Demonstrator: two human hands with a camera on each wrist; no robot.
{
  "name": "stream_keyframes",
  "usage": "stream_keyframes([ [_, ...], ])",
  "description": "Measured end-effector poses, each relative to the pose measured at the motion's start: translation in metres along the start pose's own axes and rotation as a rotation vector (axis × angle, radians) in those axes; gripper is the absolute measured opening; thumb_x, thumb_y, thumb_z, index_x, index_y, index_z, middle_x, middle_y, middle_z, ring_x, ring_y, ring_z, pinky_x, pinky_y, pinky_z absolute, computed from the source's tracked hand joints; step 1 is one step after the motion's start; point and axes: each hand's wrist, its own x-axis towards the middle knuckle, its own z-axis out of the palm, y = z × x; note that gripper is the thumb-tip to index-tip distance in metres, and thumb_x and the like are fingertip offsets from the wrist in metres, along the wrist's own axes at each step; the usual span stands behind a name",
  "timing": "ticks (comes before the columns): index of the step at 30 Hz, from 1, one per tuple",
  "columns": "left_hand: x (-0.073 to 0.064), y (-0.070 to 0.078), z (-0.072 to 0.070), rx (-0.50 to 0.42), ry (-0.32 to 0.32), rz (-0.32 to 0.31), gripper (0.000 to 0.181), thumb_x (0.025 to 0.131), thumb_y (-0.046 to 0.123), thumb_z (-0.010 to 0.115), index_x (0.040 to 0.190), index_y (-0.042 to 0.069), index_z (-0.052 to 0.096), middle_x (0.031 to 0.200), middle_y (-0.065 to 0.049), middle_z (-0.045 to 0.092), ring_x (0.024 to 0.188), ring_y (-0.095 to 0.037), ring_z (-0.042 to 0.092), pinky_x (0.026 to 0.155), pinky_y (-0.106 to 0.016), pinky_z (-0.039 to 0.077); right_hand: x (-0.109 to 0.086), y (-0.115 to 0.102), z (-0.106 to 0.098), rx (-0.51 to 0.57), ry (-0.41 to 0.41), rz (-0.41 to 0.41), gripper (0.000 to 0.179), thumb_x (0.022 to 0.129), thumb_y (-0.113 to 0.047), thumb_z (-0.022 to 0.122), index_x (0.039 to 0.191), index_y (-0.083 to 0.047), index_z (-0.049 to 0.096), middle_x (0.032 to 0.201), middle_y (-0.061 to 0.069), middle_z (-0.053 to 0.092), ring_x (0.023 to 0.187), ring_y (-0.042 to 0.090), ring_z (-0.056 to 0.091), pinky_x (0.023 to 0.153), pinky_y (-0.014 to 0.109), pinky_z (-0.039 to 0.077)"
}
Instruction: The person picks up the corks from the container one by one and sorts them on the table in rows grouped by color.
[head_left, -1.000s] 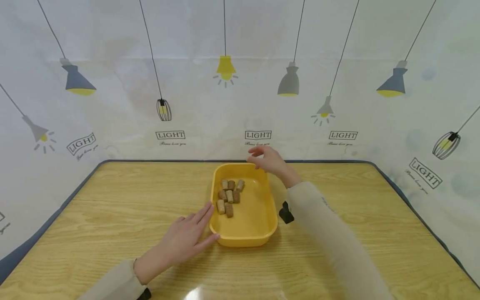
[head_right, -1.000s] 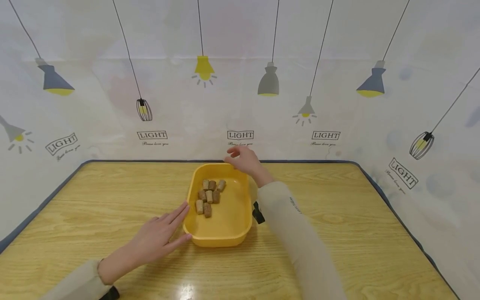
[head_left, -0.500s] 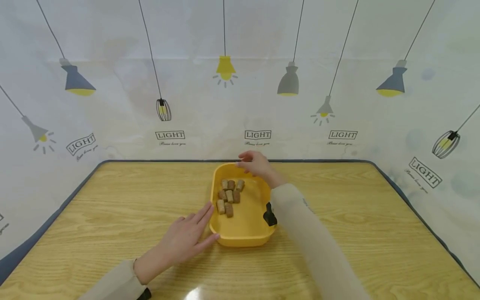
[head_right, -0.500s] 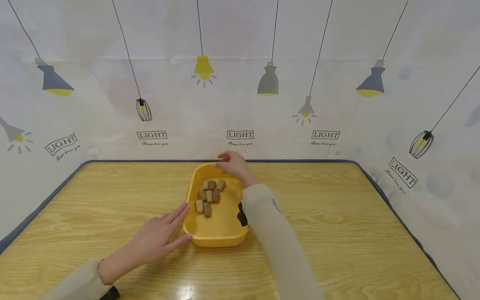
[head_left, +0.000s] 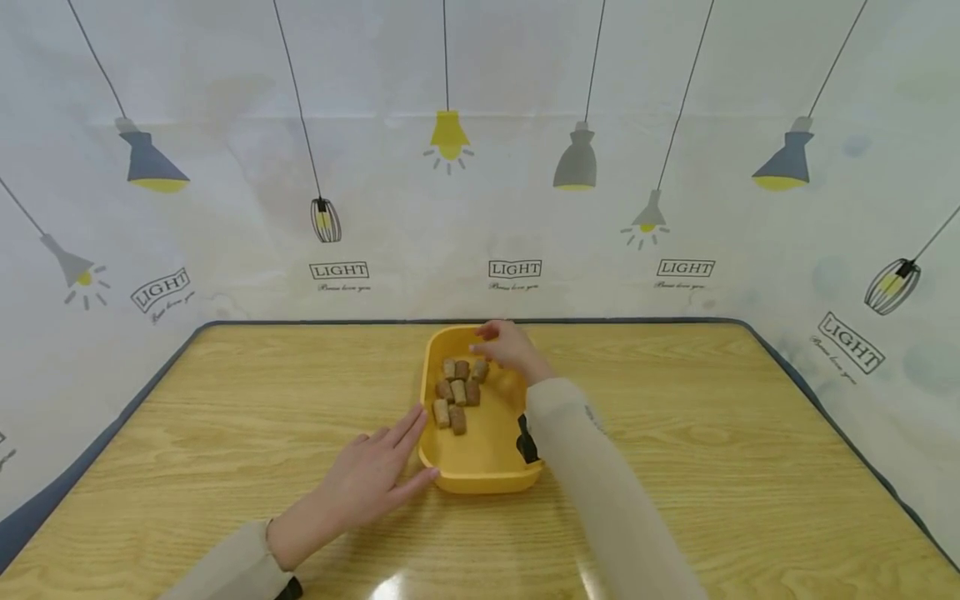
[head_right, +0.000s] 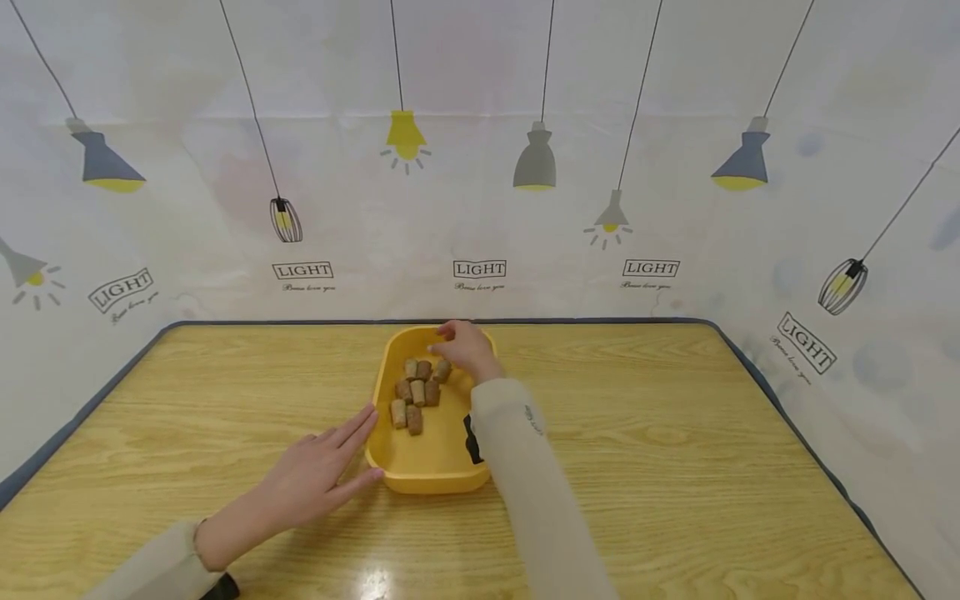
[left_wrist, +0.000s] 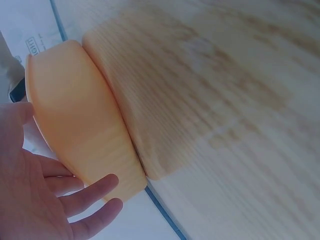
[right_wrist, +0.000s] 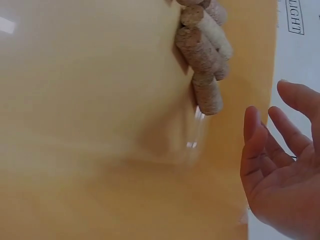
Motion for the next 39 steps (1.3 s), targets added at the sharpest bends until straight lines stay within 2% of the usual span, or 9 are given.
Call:
stream_keyframes([
  [5,0.0,0.0,0.0,-0.006,0.004,-0.005,0.072,0.089,0.055,0.034,0.137,0.003,0.03,0.139,-0.011,0.028,0.099,-0.031,0.054,0.073,-0.045,0.044,0.0,0.005,0.005,-0.045,0.007,0.002,0.037,0.083,-0.015,0.06,0.117,-0.003,0.054,0.117,0.014,0.052,0.1,0.025,0.05,0.077,0.033,0.043],
  [9,0.0,0.0,0.0,-0.011,0.0,-0.009,0.072,0.089,0.056,0.034,0.137,0.003,0.029,0.14,-0.01,0.028,0.099,-0.031,0.054,0.073,-0.045,0.044,0.003,0.01,0.01,-0.02,0.004,0.009,0.036,0.082,-0.01,0.061,0.115,-0.001,0.055,0.116,0.015,0.052,0.105,0.025,0.047,0.079,0.033,0.043],
  [18,0.0,-0.001,0.001,-0.013,-0.001,-0.01,0.072,0.088,0.056,0.034,0.137,0.003,0.03,0.14,-0.01,0.028,0.1,-0.032,0.053,0.072,-0.045,0.044,0.004,0.021,0.018,-0.053,0.0,0.014,0.034,0.081,-0.009,0.058,0.114,-0.001,0.056,0.113,0.017,0.053,0.096,0.026,0.051,0.072,0.032,0.045],
  [25,-0.001,-0.001,0.002,-0.008,0.007,-0.003,0.072,0.089,0.055,0.035,0.137,0.003,0.029,0.14,-0.011,0.028,0.098,-0.031,0.054,0.07,-0.043,0.045,0.004,0.023,0.022,-0.085,0.016,0.049,0.033,0.083,-0.012,0.057,0.116,-0.004,0.056,0.112,0.015,0.053,0.096,0.025,0.05,0.075,0.033,0.044],
  [32,-0.001,-0.001,0.002,-0.008,0.012,0.001,0.071,0.089,0.054,0.035,0.136,0.002,0.031,0.139,-0.011,0.028,0.097,-0.03,0.055,0.067,-0.041,0.046,0.005,0.024,0.025,-0.187,0.022,0.01,0.035,0.079,-0.01,0.059,0.113,-0.003,0.057,0.104,0.013,0.056,0.092,0.024,0.051,0.08,0.034,0.041],
  [39,-0.001,-0.001,0.002,-0.007,0.011,0.004,0.071,0.089,0.054,0.035,0.136,0.002,0.031,0.139,-0.011,0.028,0.096,-0.03,0.056,0.067,-0.04,0.046,0.005,0.026,0.027,-0.204,0.025,-0.014,0.036,0.076,-0.01,0.064,0.111,-0.002,0.058,0.099,0.011,0.058,0.089,0.022,0.052,0.078,0.032,0.041],
])
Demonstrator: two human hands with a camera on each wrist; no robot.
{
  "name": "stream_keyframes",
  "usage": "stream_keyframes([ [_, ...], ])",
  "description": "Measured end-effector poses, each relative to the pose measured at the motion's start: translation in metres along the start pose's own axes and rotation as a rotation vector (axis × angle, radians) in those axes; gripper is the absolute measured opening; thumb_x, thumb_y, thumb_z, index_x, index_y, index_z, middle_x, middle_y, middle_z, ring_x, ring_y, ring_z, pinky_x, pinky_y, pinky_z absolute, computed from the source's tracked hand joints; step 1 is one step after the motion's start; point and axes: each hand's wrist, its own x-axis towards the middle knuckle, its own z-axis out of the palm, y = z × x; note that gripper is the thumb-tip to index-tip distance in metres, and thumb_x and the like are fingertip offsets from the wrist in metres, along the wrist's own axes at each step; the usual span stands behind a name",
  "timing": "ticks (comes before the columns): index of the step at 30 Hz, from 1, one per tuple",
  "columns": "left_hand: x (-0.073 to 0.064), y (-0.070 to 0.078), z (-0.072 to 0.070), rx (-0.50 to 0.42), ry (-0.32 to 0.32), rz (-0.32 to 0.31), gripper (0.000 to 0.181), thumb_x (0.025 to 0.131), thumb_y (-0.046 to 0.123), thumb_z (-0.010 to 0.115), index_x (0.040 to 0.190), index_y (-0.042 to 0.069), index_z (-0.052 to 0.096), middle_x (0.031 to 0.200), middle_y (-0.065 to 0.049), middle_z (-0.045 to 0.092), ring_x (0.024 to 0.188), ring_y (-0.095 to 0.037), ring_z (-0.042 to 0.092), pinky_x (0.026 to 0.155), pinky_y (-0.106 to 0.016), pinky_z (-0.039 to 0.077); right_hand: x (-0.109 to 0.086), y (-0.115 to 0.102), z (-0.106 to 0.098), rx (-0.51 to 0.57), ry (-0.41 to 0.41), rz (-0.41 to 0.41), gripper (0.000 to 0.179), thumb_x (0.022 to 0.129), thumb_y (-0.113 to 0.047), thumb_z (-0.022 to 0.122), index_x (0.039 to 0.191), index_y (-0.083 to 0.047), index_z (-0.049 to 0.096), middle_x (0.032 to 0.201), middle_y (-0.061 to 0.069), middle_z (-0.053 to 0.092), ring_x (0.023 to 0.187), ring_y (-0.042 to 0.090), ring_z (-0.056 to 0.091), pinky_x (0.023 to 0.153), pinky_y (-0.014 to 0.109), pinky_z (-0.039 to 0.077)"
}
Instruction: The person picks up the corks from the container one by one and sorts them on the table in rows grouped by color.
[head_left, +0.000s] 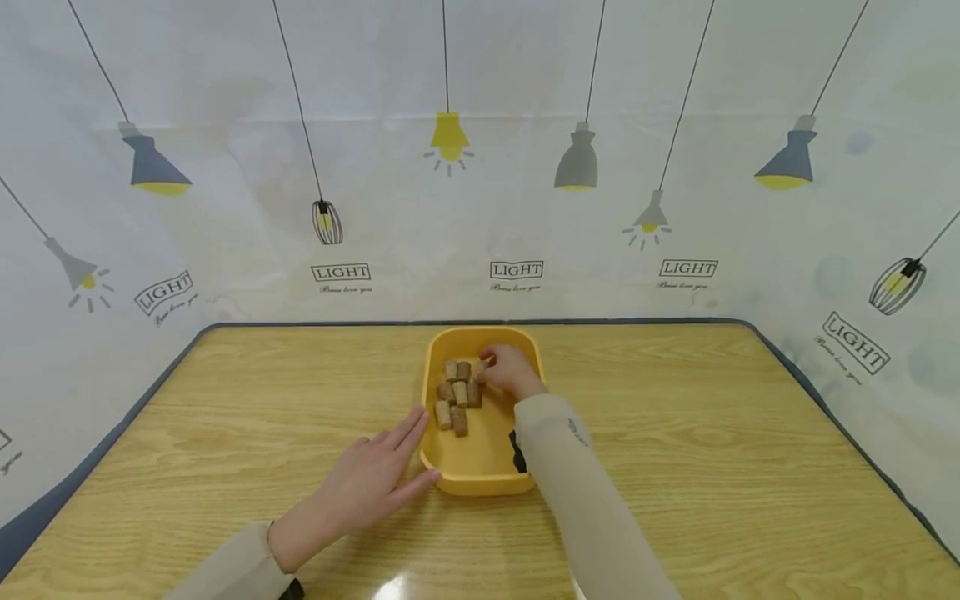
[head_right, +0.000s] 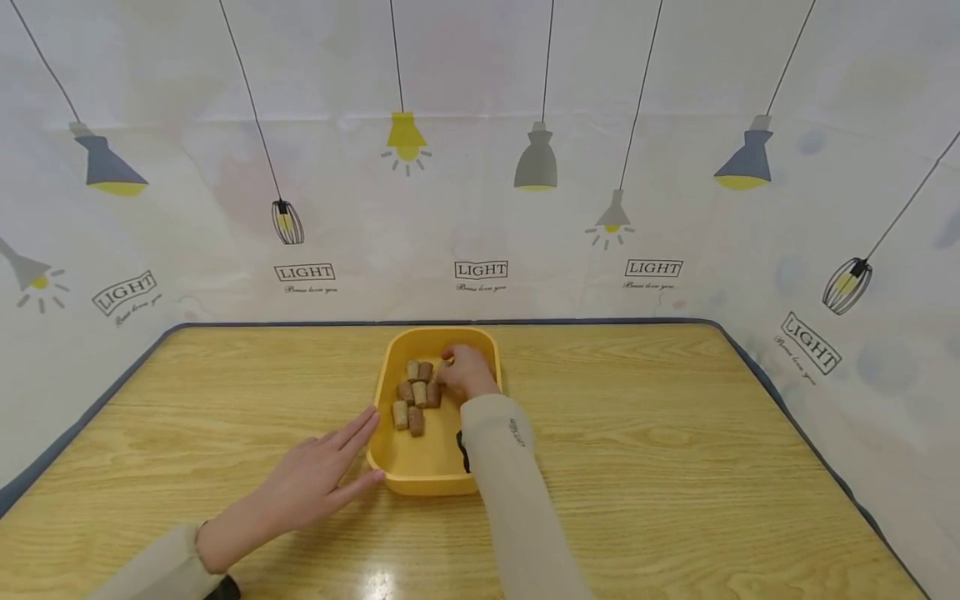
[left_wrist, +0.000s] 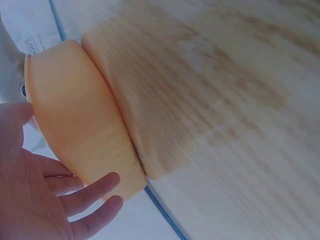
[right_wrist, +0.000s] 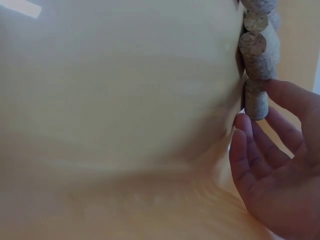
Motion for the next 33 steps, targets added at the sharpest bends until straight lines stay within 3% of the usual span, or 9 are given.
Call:
stream_keyframes([
  [7,0.0,0.001,-0.001,-0.016,-0.008,-0.008,0.071,0.089,0.054,0.035,0.136,0.002,0.031,0.14,-0.011,0.028,0.096,-0.03,0.055,0.068,-0.042,0.046,0.007,0.003,0.002,-0.007,-0.025,0.059,0.036,0.076,-0.012,0.066,0.111,-0.005,0.059,0.1,0.009,0.059,0.09,0.021,0.052,0.079,0.033,0.041],
  [9,0.0,0.001,-0.001,-0.019,-0.01,-0.011,0.071,0.089,0.054,0.035,0.136,0.002,0.031,0.14,-0.011,0.028,0.096,-0.031,0.055,0.068,-0.042,0.046,0.018,0.015,0.008,-0.011,-0.01,0.001,0.037,0.075,-0.016,0.068,0.109,-0.006,0.06,0.097,0.008,0.059,0.087,0.02,0.053,0.077,0.031,0.042],
  [13,0.001,0.001,-0.001,-0.022,-0.011,-0.013,0.071,0.089,0.054,0.035,0.137,0.002,0.03,0.14,-0.011,0.028,0.097,-0.031,0.055,0.068,-0.042,0.046,0.03,0.025,0.013,-0.027,-0.016,0.001,0.038,0.073,-0.017,0.07,0.109,-0.008,0.061,0.096,0.007,0.06,0.087,0.02,0.054,0.077,0.032,0.042],
  [15,0.001,0.001,-0.001,-0.019,-0.011,-0.013,0.071,0.089,0.055,0.035,0.137,0.002,0.03,0.14,-0.011,0.028,0.097,-0.031,0.055,0.067,-0.041,0.046,0.026,0.022,0.012,-0.03,-0.011,-0.003,0.038,0.072,-0.015,0.07,0.108,-0.006,0.061,0.095,0.007,0.06,0.087,0.02,0.054,0.078,0.031,0.042],
  [16,0.001,0.001,-0.001,-0.017,-0.01,-0.012,0.071,0.089,0.055,0.035,0.137,0.002,0.03,0.14,-0.011,0.028,0.097,-0.031,0.055,0.067,-0.041,0.046,0.015,0.01,0.005,-0.048,-0.02,0.02,0.039,0.074,-0.013,0.068,0.111,-0.006,0.059,0.099,0.009,0.059,0.092,0.022,0.053,0.082,0.033,0.04],
  [20,0.0,0.001,0.0,-0.012,-0.009,-0.008,0.071,0.089,0.055,0.034,0.137,0.002,0.03,0.139,-0.011,0.028,0.097,-0.031,0.055,0.066,-0.04,0.046,-0.001,-0.003,-0.002,-0.069,0.004,-0.023,0.036,0.077,-0.011,0.064,0.111,-0.003,0.059,0.1,0.01,0.059,0.092,0.022,0.053,0.082,0.032,0.04],
  [28,0.0,0.001,0.0,-0.004,-0.006,-0.002,0.071,0.089,0.055,0.035,0.136,0.002,0.03,0.139,-0.011,0.029,0.097,-0.029,0.056,0.062,-0.037,0.046,-0.004,-0.01,-0.01,0.032,-0.033,0.021,0.034,0.077,-0.005,0.06,0.112,-0.004,0.058,0.105,0.01,0.056,0.091,0.022,0.052,0.077,0.033,0.043],
  [33,0.001,0.001,-0.001,-0.01,-0.008,-0.004,0.071,0.089,0.054,0.035,0.136,0.002,0.03,0.139,-0.011,0.029,0.097,-0.03,0.055,0.066,-0.04,0.046,-0.004,-0.018,-0.02,0.057,-0.062,-0.011,0.037,0.081,-0.008,0.059,0.117,-0.004,0.055,0.11,0.012,0.055,0.091,0.023,0.052,0.071,0.031,0.045],
])
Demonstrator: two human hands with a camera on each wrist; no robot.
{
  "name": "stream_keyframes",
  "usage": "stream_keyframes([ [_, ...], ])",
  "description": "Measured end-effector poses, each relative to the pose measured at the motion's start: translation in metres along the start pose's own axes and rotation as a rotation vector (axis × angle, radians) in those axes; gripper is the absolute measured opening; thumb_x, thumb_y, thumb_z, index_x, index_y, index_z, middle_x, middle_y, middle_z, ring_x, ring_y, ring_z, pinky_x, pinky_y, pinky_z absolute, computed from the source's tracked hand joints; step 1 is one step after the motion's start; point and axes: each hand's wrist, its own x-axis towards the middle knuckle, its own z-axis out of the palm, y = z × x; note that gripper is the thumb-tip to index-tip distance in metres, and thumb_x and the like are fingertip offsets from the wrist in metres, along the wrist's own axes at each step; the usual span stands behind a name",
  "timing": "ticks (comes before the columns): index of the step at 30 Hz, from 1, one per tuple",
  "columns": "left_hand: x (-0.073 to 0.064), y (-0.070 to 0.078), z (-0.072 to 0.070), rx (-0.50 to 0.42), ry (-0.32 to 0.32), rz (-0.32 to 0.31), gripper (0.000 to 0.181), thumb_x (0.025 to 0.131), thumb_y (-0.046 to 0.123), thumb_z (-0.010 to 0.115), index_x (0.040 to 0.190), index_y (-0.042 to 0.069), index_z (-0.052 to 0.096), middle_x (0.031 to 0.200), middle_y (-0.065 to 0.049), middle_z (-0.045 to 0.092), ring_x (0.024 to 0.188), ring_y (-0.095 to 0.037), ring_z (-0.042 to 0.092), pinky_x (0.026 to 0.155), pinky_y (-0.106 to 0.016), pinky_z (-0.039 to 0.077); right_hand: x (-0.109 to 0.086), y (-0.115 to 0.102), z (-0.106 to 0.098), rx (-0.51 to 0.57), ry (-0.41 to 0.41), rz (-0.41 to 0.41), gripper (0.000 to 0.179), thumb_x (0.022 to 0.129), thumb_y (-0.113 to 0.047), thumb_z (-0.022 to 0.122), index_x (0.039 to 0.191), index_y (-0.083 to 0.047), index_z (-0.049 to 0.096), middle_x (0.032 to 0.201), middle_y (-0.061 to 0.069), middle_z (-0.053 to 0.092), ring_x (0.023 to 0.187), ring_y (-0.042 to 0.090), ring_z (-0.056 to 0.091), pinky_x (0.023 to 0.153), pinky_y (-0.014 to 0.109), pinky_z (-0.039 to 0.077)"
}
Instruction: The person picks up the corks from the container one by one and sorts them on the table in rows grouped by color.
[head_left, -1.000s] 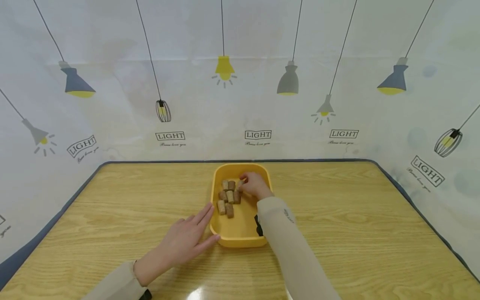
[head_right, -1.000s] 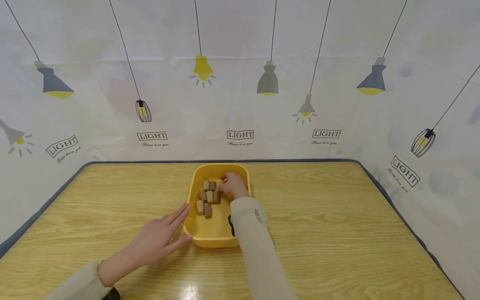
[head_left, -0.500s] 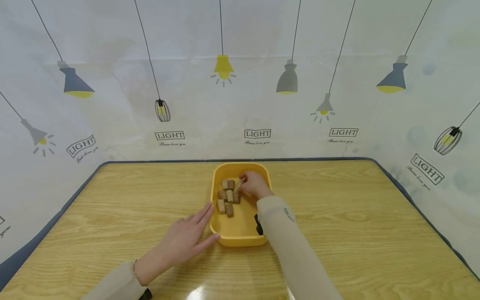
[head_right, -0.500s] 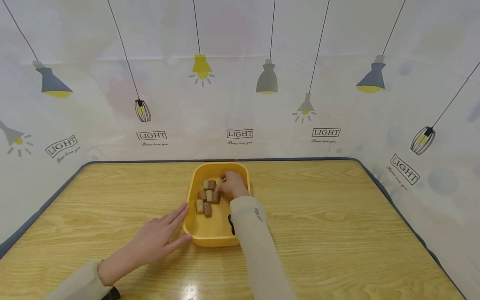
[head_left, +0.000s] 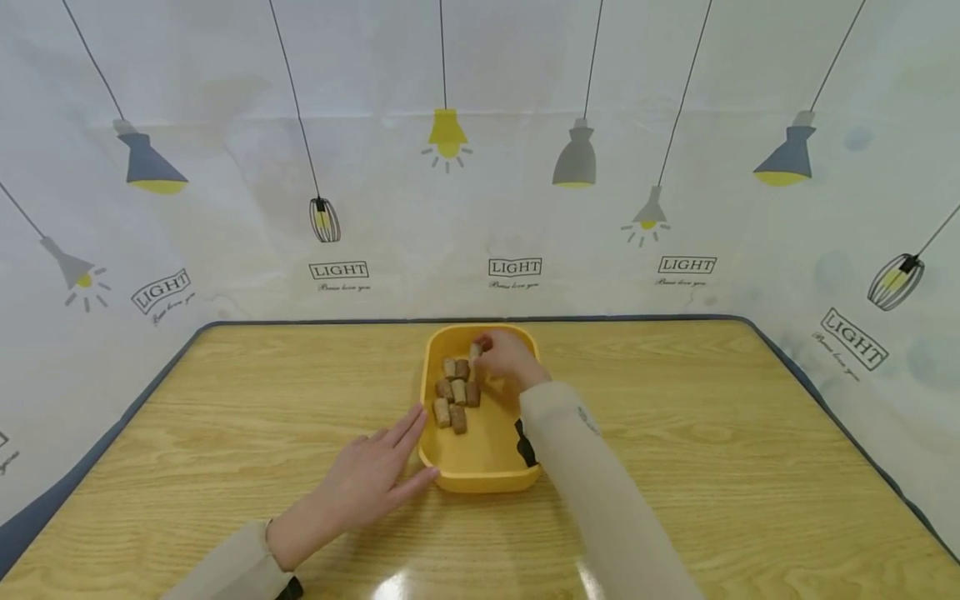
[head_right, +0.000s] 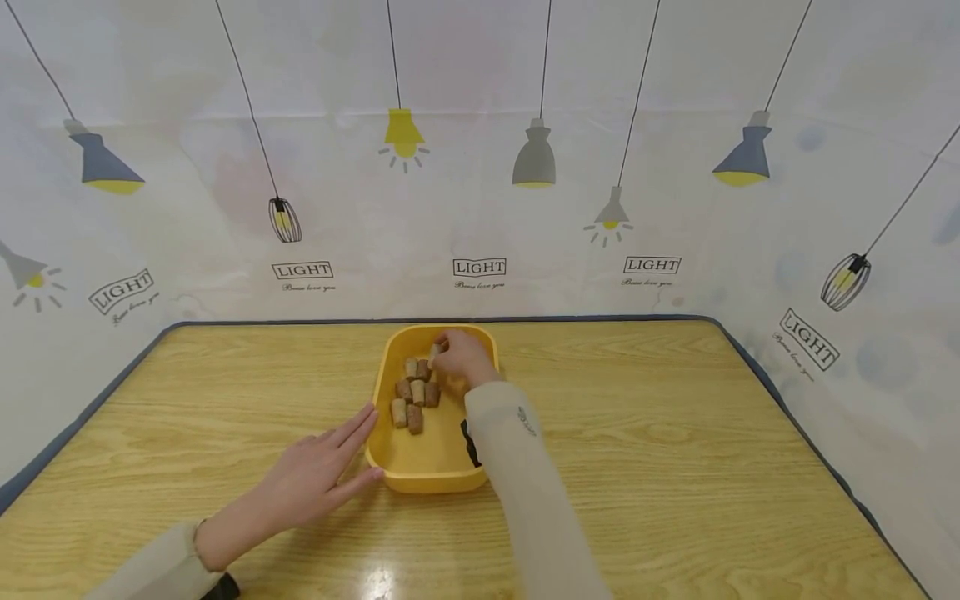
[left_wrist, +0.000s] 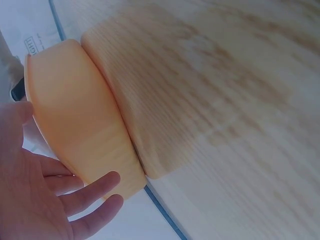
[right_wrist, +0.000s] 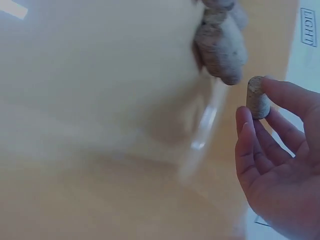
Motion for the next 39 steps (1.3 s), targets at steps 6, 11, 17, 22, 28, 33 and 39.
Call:
stream_keyframes([
  [6,0.0,0.0,-0.001,0.003,0.001,0.002,0.071,0.089,0.054,0.036,0.135,0.001,0.032,0.139,-0.011,0.03,0.097,-0.03,0.055,0.066,-0.041,0.046,0.001,-0.009,-0.013,-0.062,0.011,-0.093,0.036,0.079,-0.011,0.063,0.114,-0.004,0.056,0.108,0.012,0.056,0.096,0.023,0.051,0.081,0.033,0.041],
  [11,0.0,0.0,-0.001,0.004,0.011,0.005,0.071,0.089,0.054,0.037,0.135,0.001,0.033,0.138,-0.011,0.03,0.096,-0.03,0.056,0.067,-0.041,0.046,-0.003,-0.014,-0.024,-0.121,0.01,-0.162,0.038,0.079,-0.014,0.065,0.114,-0.003,0.056,0.108,0.012,0.057,0.1,0.024,0.05,0.084,0.034,0.039],
  [17,-0.001,0.0,-0.001,0.012,0.021,0.006,0.071,0.088,0.054,0.037,0.135,0.001,0.034,0.138,-0.011,0.031,0.096,-0.029,0.056,0.065,-0.04,0.046,-0.011,-0.018,-0.039,-0.147,-0.017,-0.229,0.039,0.08,-0.014,0.064,0.116,-0.002,0.055,0.11,0.013,0.056,0.105,0.027,0.047,0.088,0.036,0.036],
  [22,-0.001,0.0,-0.001,0.003,0.007,0.001,0.071,0.089,0.054,0.036,0.135,0.001,0.033,0.139,-0.011,0.03,0.097,-0.03,0.055,0.066,-0.04,0.046,-0.017,-0.015,-0.046,-0.145,-0.021,-0.302,0.037,0.081,-0.011,0.063,0.115,0.0,0.055,0.11,0.013,0.056,0.103,0.027,0.049,0.085,0.035,0.04],
  [28,-0.001,-0.001,-0.001,-0.006,-0.012,-0.01,0.072,0.089,0.055,0.033,0.136,0.001,0.031,0.139,-0.011,0.029,0.099,-0.03,0.055,0.066,-0.041,0.046,-0.024,0.0,-0.046,-0.122,-0.046,-0.335,0.037,0.081,-0.012,0.063,0.115,0.0,0.055,0.108,0.013,0.055,0.099,0.028,0.051,0.078,0.035,0.043],
  [33,-0.001,-0.001,0.0,-0.007,-0.005,-0.006,0.071,0.089,0.055,0.034,0.136,0.001,0.031,0.139,-0.012,0.029,0.099,-0.031,0.054,0.067,-0.041,0.046,-0.032,0.012,-0.047,-0.122,-0.038,-0.363,0.038,0.081,-0.014,0.064,0.115,0.0,0.055,0.106,0.012,0.056,0.091,0.024,0.053,0.075,0.032,0.044],
  [39,0.0,0.0,-0.001,-0.008,0.003,-0.003,0.071,0.089,0.054,0.036,0.136,0.001,0.032,0.139,-0.012,0.029,0.098,-0.031,0.055,0.067,-0.041,0.046,-0.039,0.024,-0.051,-0.1,-0.024,-0.408,0.039,0.079,-0.014,0.065,0.115,-0.001,0.056,0.104,0.012,0.057,0.074,0.018,0.053,0.069,0.03,0.044],
])
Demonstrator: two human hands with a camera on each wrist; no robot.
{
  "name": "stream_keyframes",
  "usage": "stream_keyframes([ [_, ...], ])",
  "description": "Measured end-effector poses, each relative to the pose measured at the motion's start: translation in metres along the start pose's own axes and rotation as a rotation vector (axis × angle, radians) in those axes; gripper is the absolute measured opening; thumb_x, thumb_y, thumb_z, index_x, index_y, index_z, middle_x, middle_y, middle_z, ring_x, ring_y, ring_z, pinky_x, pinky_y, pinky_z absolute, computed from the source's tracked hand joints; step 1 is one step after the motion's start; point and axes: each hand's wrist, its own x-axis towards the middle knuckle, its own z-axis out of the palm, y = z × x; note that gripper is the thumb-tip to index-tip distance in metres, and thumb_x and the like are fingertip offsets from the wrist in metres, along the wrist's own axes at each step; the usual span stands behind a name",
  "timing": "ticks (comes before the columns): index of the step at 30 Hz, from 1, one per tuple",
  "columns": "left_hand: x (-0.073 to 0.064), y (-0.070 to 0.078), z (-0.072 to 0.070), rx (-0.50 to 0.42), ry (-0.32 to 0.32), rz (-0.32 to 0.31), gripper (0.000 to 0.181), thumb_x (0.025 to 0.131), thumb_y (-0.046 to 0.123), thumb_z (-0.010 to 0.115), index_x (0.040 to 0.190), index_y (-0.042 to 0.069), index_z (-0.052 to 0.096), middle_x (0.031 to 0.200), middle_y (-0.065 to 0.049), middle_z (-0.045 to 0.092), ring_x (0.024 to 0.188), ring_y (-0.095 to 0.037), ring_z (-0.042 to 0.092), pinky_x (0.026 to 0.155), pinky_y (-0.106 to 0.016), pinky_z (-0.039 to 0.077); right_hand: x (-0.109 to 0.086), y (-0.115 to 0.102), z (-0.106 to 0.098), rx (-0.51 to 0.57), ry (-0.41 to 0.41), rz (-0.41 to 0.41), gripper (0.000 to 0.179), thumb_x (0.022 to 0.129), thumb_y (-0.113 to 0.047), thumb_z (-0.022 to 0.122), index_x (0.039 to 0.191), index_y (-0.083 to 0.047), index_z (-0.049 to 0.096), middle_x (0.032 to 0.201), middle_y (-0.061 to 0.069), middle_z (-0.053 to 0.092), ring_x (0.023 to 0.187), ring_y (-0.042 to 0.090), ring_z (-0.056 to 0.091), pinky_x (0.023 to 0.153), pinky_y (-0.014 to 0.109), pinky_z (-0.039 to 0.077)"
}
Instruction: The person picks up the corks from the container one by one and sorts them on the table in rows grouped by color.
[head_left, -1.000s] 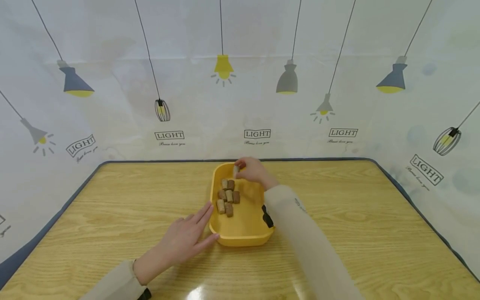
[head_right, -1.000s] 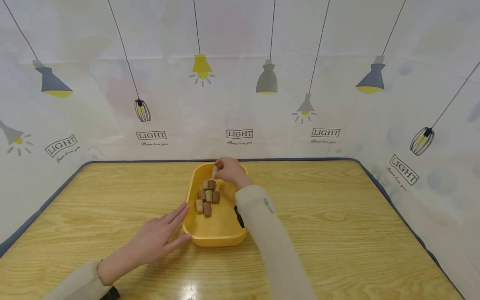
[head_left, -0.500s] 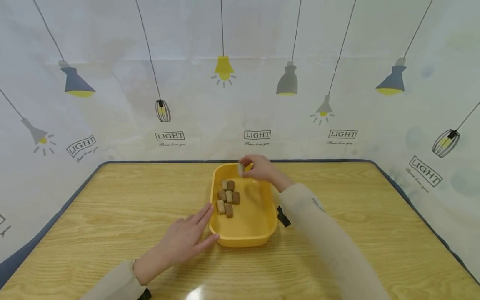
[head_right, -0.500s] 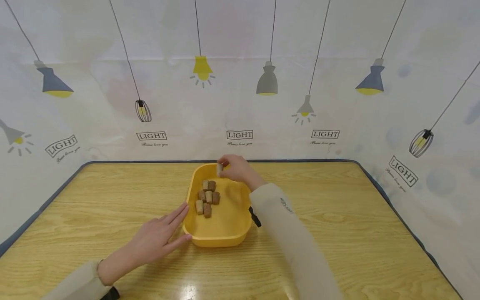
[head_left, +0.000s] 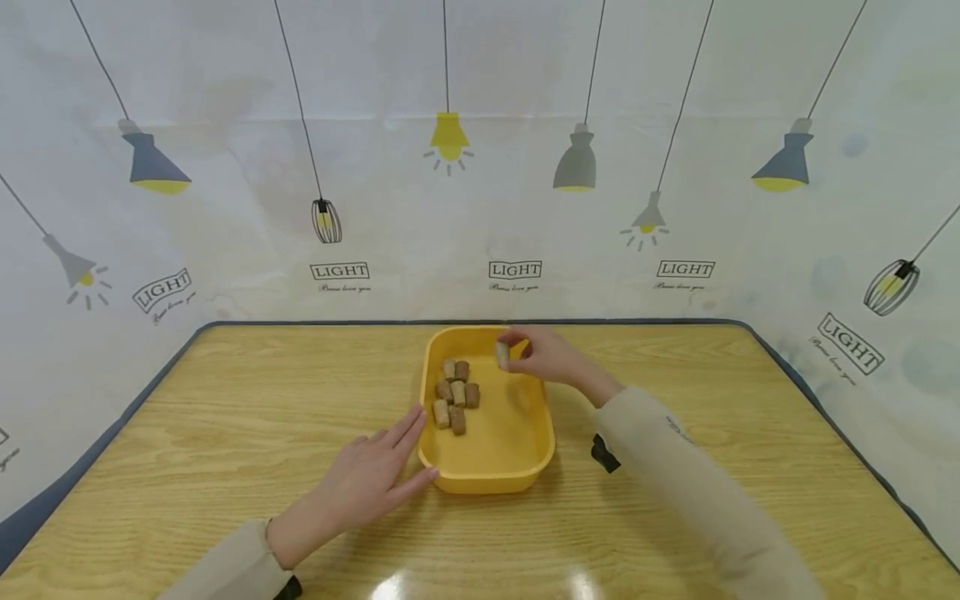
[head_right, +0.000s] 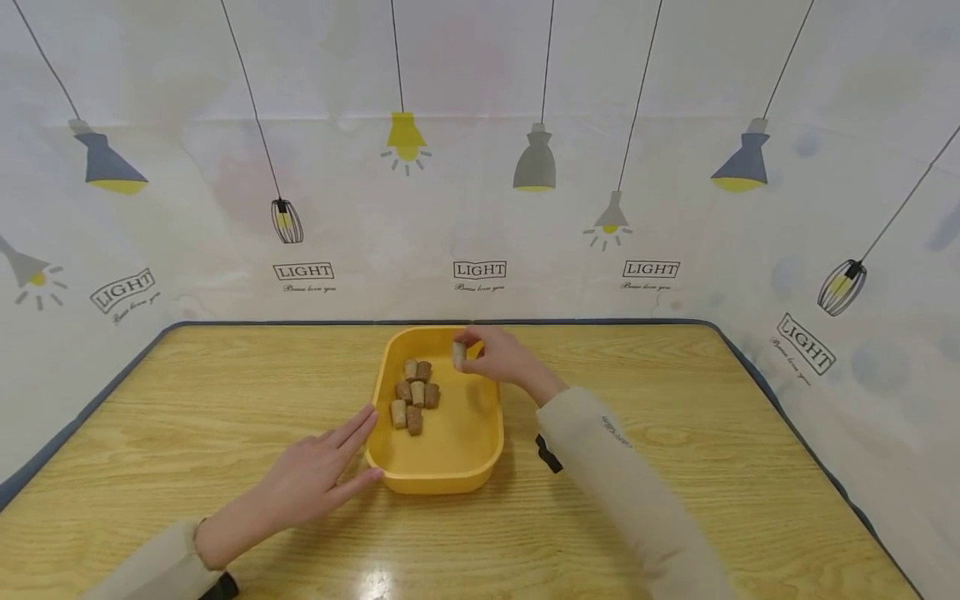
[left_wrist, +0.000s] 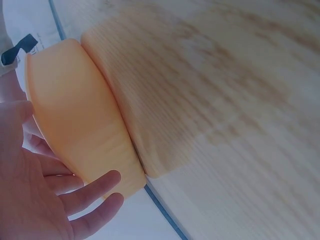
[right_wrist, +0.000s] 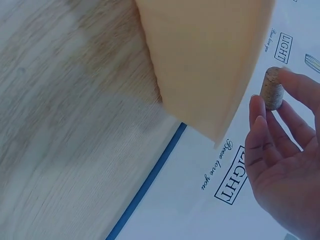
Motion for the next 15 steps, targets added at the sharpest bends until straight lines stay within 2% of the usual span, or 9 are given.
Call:
stream_keyframes([
  [9,0.0,0.0,-0.003,0.003,-0.005,0.015,0.07,0.089,0.053,0.036,0.136,0.002,0.03,0.139,-0.011,0.03,0.092,-0.028,0.058,0.061,-0.037,0.046,-0.013,0.006,-0.007,0.012,0.019,-0.042,0.041,0.08,-0.014,0.066,0.116,0.0,0.055,0.106,0.011,0.057,0.086,0.022,0.053,0.071,0.029,0.044],
  [15,0.0,0.0,-0.002,0.002,-0.012,0.011,0.07,0.089,0.053,0.036,0.137,0.002,0.029,0.139,-0.011,0.029,0.094,-0.028,0.057,0.064,-0.039,0.046,-0.024,0.007,-0.015,0.032,0.029,-0.018,0.044,0.081,-0.016,0.065,0.12,0.0,0.052,0.111,0.012,0.055,0.079,0.019,0.053,0.066,0.03,0.045],
])
